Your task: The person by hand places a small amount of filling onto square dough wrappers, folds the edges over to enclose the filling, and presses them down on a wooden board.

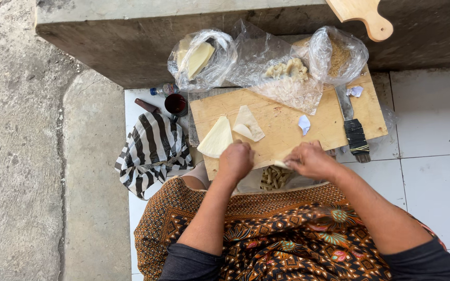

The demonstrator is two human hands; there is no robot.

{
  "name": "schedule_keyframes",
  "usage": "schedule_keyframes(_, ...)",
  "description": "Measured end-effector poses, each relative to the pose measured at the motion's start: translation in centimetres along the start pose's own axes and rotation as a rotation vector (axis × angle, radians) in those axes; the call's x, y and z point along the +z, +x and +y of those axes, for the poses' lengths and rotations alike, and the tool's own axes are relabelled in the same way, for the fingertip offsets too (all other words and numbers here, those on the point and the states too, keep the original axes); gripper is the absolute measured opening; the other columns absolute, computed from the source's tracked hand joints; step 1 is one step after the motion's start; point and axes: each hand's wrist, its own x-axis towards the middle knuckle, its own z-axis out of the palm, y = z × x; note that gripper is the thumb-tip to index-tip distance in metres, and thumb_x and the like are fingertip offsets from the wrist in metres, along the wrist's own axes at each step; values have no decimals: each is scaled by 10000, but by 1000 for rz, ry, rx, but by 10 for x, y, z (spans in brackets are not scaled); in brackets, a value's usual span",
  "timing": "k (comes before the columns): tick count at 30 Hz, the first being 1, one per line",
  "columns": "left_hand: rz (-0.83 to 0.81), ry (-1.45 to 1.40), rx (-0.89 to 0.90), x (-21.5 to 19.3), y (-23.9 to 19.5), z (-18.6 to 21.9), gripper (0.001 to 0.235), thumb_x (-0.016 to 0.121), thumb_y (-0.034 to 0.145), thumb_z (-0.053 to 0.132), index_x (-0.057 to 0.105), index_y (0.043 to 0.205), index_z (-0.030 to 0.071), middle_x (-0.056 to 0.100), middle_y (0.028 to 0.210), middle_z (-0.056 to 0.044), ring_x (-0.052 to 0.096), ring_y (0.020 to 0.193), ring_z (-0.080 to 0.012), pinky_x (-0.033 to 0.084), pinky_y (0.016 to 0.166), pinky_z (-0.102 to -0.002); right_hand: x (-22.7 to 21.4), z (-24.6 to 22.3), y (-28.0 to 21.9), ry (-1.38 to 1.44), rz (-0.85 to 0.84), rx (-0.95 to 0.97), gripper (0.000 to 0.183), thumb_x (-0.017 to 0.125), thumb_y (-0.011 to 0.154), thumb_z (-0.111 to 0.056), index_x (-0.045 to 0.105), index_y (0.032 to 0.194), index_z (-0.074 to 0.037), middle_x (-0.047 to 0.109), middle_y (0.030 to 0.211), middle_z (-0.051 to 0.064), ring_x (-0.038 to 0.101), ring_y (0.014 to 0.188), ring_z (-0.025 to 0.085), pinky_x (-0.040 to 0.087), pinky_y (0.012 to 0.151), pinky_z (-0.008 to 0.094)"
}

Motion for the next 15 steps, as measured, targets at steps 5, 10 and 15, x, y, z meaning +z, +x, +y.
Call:
schedule_keyframes(5, 316, 4, -198, -25, 10, -27, 221, 675, 946, 267, 706, 972, 49, 664, 1020, -175, 665, 941, -360, 539, 818, -477, 3, -25, 3, -339, -183, 148, 197, 752, 844, -352, 798, 891, -167, 764, 925, 23, 616, 1039, 175, 381, 1021, 384)
schedule_keyframes(10, 497, 85, -104, -13, 15, -22, 270, 745, 864, 239, 676, 945, -9, 636, 983, -192, 636, 944, -362, 538, 813, -447, 19, -44, 48, -172, 487, 31, 179, 749, 914, -295, 756, 936, -117, 695, 946, 63, 578, 996, 255, 385, 888, 451)
schedule_keyframes(15, 523, 158, -64, 0, 24, -20, 274, 768, 791, 213, 674, 905, -18, 607, 990, -186, 618, 968, -353, 537, 787, -435, 37, -61, 78, -202, 535, 107, 185, 774, 840, -276, 714, 870, -104, 662, 932, 71, 547, 1001, 281, 358, 869, 457)
